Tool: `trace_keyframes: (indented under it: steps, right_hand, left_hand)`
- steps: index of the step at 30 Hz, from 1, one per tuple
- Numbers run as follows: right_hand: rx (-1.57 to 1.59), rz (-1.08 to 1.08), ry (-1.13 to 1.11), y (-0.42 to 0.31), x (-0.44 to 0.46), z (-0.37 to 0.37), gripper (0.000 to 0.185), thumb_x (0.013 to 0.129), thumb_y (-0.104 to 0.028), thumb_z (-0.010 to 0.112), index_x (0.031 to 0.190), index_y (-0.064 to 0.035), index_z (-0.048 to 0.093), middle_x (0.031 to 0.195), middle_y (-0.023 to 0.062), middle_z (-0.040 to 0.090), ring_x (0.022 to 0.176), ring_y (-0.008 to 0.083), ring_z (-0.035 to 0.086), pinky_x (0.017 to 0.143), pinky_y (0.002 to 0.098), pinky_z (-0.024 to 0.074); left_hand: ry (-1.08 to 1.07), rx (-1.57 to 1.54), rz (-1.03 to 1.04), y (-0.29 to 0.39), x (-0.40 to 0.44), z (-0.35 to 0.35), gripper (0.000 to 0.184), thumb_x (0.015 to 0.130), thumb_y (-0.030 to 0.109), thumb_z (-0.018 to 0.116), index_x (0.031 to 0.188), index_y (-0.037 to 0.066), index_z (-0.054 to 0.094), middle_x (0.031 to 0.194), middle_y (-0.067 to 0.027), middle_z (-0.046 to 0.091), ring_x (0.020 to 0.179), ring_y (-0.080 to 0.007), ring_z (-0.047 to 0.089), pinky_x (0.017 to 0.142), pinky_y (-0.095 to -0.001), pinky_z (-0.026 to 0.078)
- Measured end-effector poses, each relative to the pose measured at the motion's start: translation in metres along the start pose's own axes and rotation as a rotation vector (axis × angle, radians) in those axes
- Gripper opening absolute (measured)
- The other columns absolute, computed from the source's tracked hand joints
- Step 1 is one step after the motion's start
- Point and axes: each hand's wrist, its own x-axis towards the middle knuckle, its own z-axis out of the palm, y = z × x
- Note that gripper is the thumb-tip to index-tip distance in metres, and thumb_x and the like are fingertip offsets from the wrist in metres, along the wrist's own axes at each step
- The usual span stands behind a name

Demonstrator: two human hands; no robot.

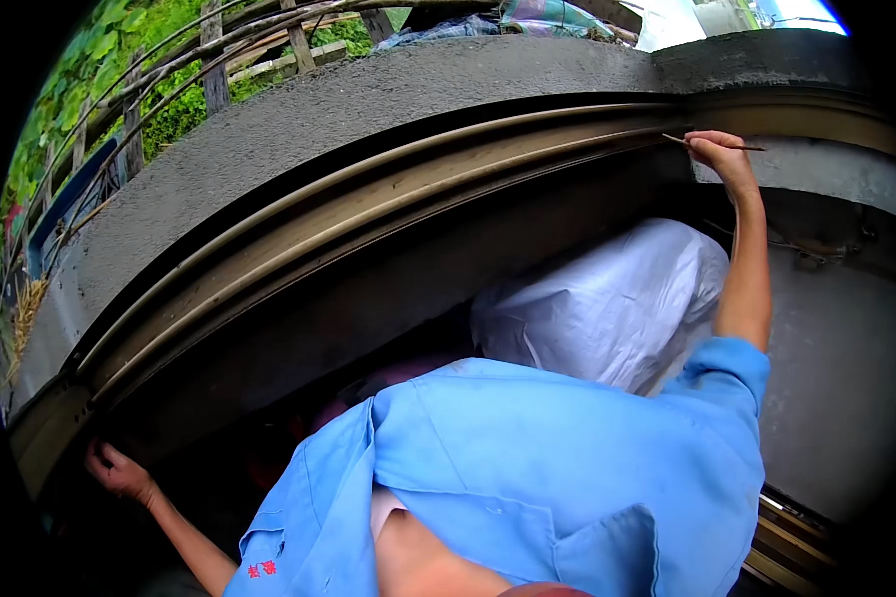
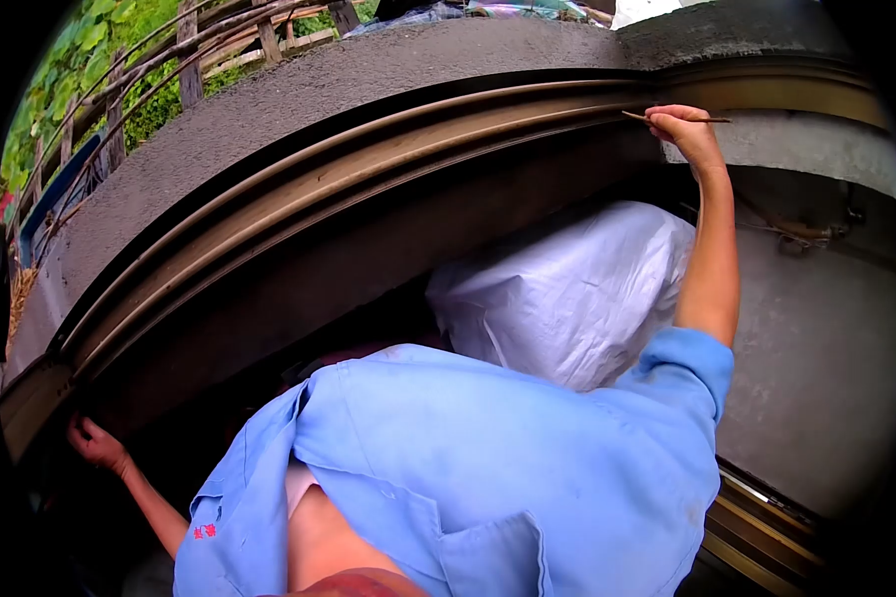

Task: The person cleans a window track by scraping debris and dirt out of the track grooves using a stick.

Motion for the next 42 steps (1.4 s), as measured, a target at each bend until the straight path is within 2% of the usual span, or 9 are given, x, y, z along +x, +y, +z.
trace_keyframes:
  steps: [8, 14, 18, 22, 27, 30, 32, 36, 42]
  right_hand:
    - [-0.112, -0.170, -0.338, -0.044, -0.022, 0.038, 0.016, 0.075, -0.005, 0.063, 0.089, -0.0018, 0.068, 0.084, 0.0048, 0.066, 0.081, 0.0114, 0.058, 0.078, 0.0230, 0.0434]
    - [-0.314, -0.619, -0.495, -0.102, -0.037, 0.092, 0.014, 0.071, 0.003, 0.064, 0.084, -0.0009, 0.068, 0.080, 0.0030, 0.062, 0.079, 0.0107, 0.056, 0.072, 0.0221, 0.0439]
    - [-0.211, -0.373, -0.541, -0.073, -0.019, 0.064, 0.009, 0.074, -0.003, 0.063, 0.082, -0.0007, 0.067, 0.078, 0.0015, 0.061, 0.076, 0.0088, 0.054, 0.070, 0.0222, 0.0435]
    - [-0.192, -0.179, -0.302, -0.034, -0.009, 0.046, 0.009, 0.076, -0.008, 0.063, 0.077, 0.0006, 0.062, 0.082, 0.0026, 0.056, 0.085, 0.0108, 0.051, 0.076, 0.0227, 0.0396]
    - [-0.167, -0.262, -0.451, -0.037, -0.005, 0.050, 0.009, 0.071, -0.007, 0.065, 0.072, 0.0005, 0.060, 0.079, 0.0033, 0.054, 0.080, 0.0138, 0.049, 0.074, 0.0248, 0.0382]
    - [-0.255, -0.700, -0.568, -0.067, -0.019, 0.092, 0.010, 0.064, -0.004, 0.070, 0.071, -0.0001, 0.063, 0.074, 0.0040, 0.056, 0.075, 0.0146, 0.050, 0.068, 0.0253, 0.0408]
    - [-0.276, -0.717, -0.590, -0.081, -0.026, 0.105, 0.011, 0.065, -0.004, 0.070, 0.072, -0.0003, 0.064, 0.073, 0.0043, 0.056, 0.076, 0.0145, 0.051, 0.067, 0.0253, 0.0408]
    - [-0.336, -0.327, -0.601, -0.068, 0.002, 0.057, 0.010, 0.067, -0.005, 0.069, 0.075, -0.0001, 0.064, 0.075, 0.0020, 0.054, 0.071, 0.0097, 0.050, 0.064, 0.0227, 0.0402]
    - [-0.374, -0.379, -0.688, -0.083, 0.021, 0.066, 0.010, 0.068, -0.003, 0.069, 0.076, 0.0009, 0.064, 0.076, 0.0038, 0.056, 0.069, 0.0109, 0.051, 0.061, 0.0228, 0.0413]
  left_hand:
    - [-0.003, 0.019, 0.011, -0.014, -0.008, -0.002, 0.018, 0.088, 0.009, 0.050, 0.096, -0.002, 0.061, 0.096, -0.0134, 0.060, 0.087, -0.0252, 0.057, 0.080, -0.0326, 0.044]
    - [-0.022, 0.027, 0.065, -0.012, -0.007, -0.006, 0.019, 0.089, 0.008, 0.049, 0.100, -0.002, 0.060, 0.099, -0.0135, 0.061, 0.090, -0.0247, 0.057, 0.083, -0.0319, 0.043]
    - [-0.001, 0.016, -0.010, -0.023, -0.011, -0.007, 0.020, 0.089, 0.009, 0.049, 0.102, -0.002, 0.060, 0.102, -0.0134, 0.060, 0.093, -0.0235, 0.057, 0.086, -0.0305, 0.043]
    - [-0.032, 0.111, 0.003, -0.036, -0.013, -0.012, 0.023, 0.090, 0.012, 0.050, 0.104, -0.003, 0.059, 0.103, -0.0137, 0.061, 0.092, -0.0225, 0.058, 0.085, -0.0296, 0.044]
    - [-0.018, 0.093, -0.112, -0.056, -0.016, -0.015, 0.025, 0.089, 0.014, 0.051, 0.106, -0.004, 0.058, 0.105, -0.0154, 0.060, 0.095, -0.0233, 0.057, 0.087, -0.0299, 0.043]
    - [-0.007, 0.120, -0.143, -0.062, -0.017, -0.016, 0.029, 0.089, 0.018, 0.052, 0.106, -0.004, 0.058, 0.107, -0.0169, 0.059, 0.098, -0.0256, 0.056, 0.088, -0.0315, 0.042]
    - [0.022, 0.063, -0.154, -0.064, -0.014, -0.014, 0.031, 0.088, 0.020, 0.052, 0.107, -0.004, 0.058, 0.108, -0.0171, 0.058, 0.099, -0.0256, 0.055, 0.089, -0.0316, 0.041]
    - [0.023, 0.151, -0.084, -0.062, -0.013, -0.016, 0.030, 0.088, 0.017, 0.053, 0.108, -0.006, 0.056, 0.106, -0.0186, 0.060, 0.093, -0.0238, 0.059, 0.084, -0.0297, 0.045]
    - [-0.023, 0.235, -0.175, -0.080, -0.015, -0.023, 0.032, 0.089, 0.020, 0.053, 0.108, -0.005, 0.057, 0.106, -0.0189, 0.059, 0.095, -0.0239, 0.058, 0.085, -0.0294, 0.044]
